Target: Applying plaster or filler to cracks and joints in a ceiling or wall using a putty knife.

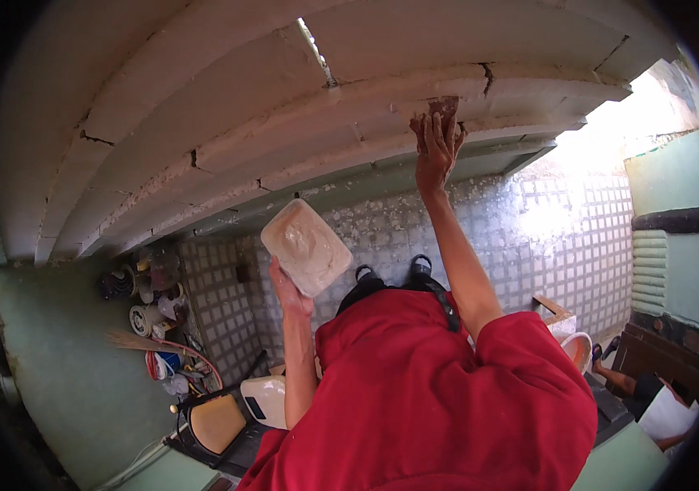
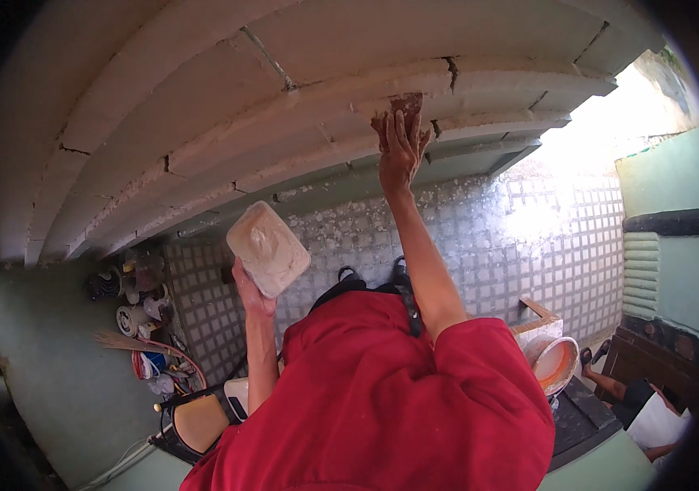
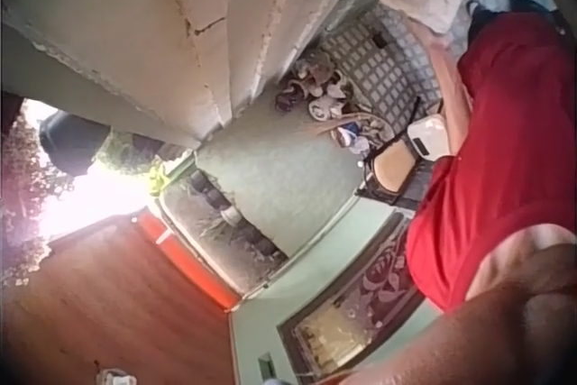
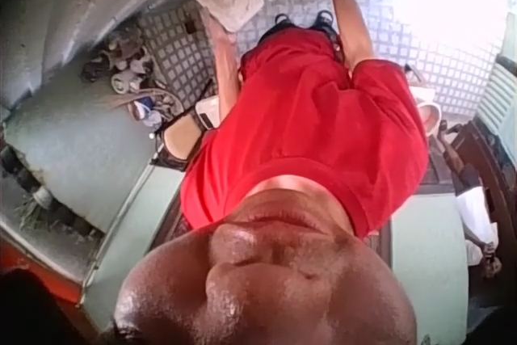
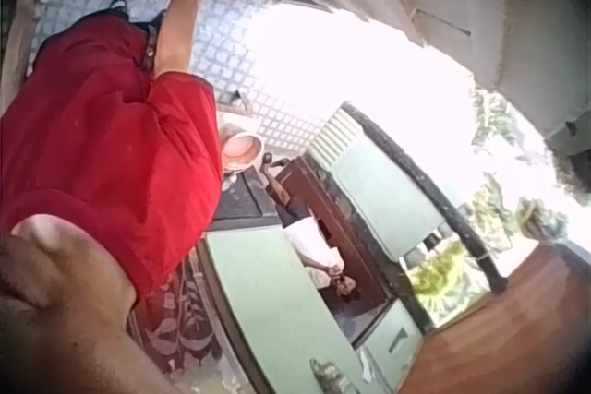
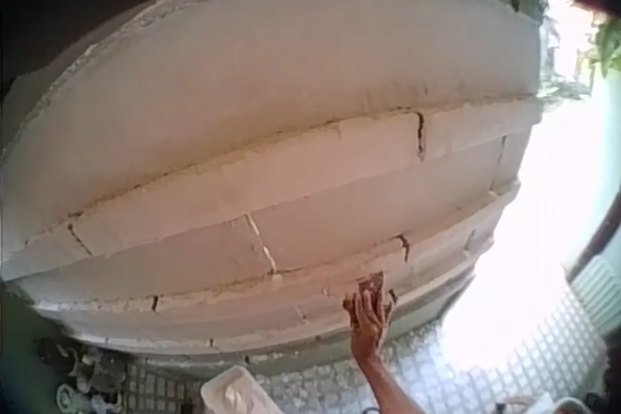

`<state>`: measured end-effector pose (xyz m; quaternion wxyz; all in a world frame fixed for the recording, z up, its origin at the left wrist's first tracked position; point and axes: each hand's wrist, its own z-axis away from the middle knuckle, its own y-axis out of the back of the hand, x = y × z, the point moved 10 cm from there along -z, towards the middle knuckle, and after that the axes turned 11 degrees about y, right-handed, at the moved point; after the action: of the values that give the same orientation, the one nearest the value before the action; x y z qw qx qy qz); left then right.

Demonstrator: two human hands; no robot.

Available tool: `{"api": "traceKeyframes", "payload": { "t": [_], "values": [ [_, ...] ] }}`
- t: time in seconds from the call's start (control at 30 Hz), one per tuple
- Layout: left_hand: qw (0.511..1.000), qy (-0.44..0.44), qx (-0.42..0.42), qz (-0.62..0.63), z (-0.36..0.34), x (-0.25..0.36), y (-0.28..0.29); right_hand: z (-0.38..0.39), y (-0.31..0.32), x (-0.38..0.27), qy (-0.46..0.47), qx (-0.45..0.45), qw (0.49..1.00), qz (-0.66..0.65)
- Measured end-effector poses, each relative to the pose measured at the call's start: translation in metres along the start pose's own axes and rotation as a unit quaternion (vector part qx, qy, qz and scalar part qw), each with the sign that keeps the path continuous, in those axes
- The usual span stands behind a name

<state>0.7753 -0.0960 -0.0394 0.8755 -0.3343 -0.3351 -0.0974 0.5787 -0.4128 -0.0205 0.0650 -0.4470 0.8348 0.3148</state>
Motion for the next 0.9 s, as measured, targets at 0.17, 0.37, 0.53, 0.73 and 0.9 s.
{"api": "traceKeyframes", "payload": {
  "t": [0.17,0.37,0.53,0.73,0.9],
  "values": [
    [0.999,0.016,0.013,0.035,-0.003,0.001,0.012,-0.001,0.023,-0.004,-0.011,0.021,0.999,-0.022],
    [0.999,0.004,0.002,0.032,-0.003,0.008,0.012,0.015,0.04,0.037,-0.287,0.139,0.911,-0.26],
    [1.0,-0.006,0.005,0.025,0.002,0.014,0.013,0.047,-0.02,0.047,-0.433,0.13,0.755,-0.475],
    [0.997,0.022,0.032,0.07,-0.001,0.01,0.039,0.042,-0.053,0.0,-0.536,0.167,0.572,-0.599],
    [0.998,0.008,0.018,0.057,-0.002,0.014,0.038,0.018,-0.053,-0.006,-0.55,0.144,0.591,-0.572]
  ]
}}
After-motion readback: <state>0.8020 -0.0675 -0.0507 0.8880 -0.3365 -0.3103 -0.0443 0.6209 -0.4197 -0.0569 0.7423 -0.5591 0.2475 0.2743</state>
